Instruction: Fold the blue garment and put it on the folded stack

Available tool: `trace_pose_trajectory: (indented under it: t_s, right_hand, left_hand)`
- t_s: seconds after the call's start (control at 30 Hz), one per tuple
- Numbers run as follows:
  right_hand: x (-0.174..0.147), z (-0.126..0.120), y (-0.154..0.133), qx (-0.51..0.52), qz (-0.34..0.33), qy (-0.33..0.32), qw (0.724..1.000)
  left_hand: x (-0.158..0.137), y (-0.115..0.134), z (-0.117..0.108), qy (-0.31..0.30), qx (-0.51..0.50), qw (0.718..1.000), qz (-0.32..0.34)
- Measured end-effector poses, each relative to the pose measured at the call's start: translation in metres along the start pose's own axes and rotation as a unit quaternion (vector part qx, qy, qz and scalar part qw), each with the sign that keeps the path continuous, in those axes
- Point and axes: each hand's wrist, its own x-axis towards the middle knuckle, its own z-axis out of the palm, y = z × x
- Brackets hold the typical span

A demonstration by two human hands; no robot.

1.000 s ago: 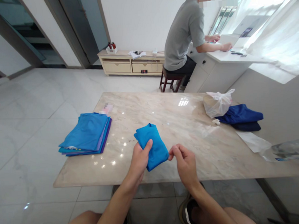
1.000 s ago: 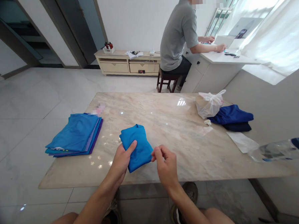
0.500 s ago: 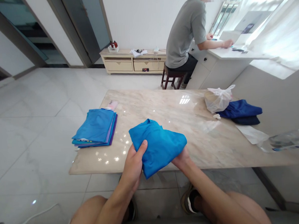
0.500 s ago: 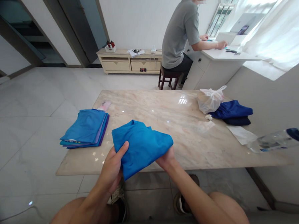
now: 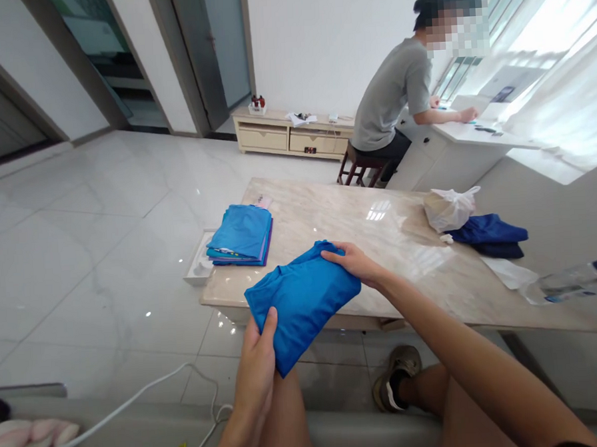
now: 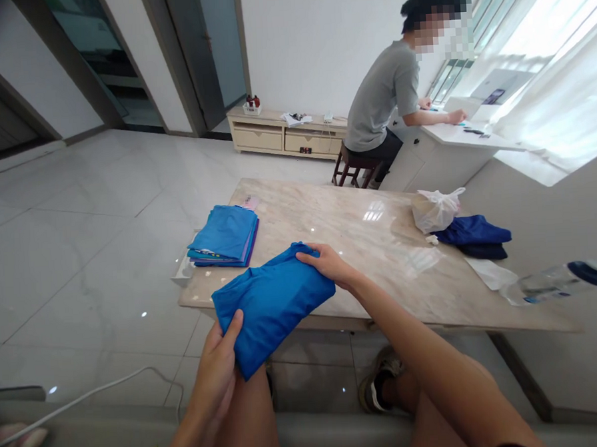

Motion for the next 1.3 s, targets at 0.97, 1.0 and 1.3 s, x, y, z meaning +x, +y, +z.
trace_pose_trajectory:
  t_s: [0.97, 1.0, 1.3]
  right_hand:
    - [0.095, -0.004, 0.072, -0.64, -0.2, 0.086, 0.737]
    - [0.069, -0.026, 0.092, -0.647, -0.161, 0.105, 0.738]
    - [-0.037, -0.088, 0.197, -0.594, 0.067, 0.21, 0.774]
  left_hand:
    - [-0.036, -0.056, -0.074, 0.0, 0.576, 0.685, 0.447]
    - [-0.033, -0.054, -0.072, -0.003, 0.582, 0.681, 0.445]
    - [-0.018, -0.029, -0.05, -0.035, 0.61, 0.702, 0.367]
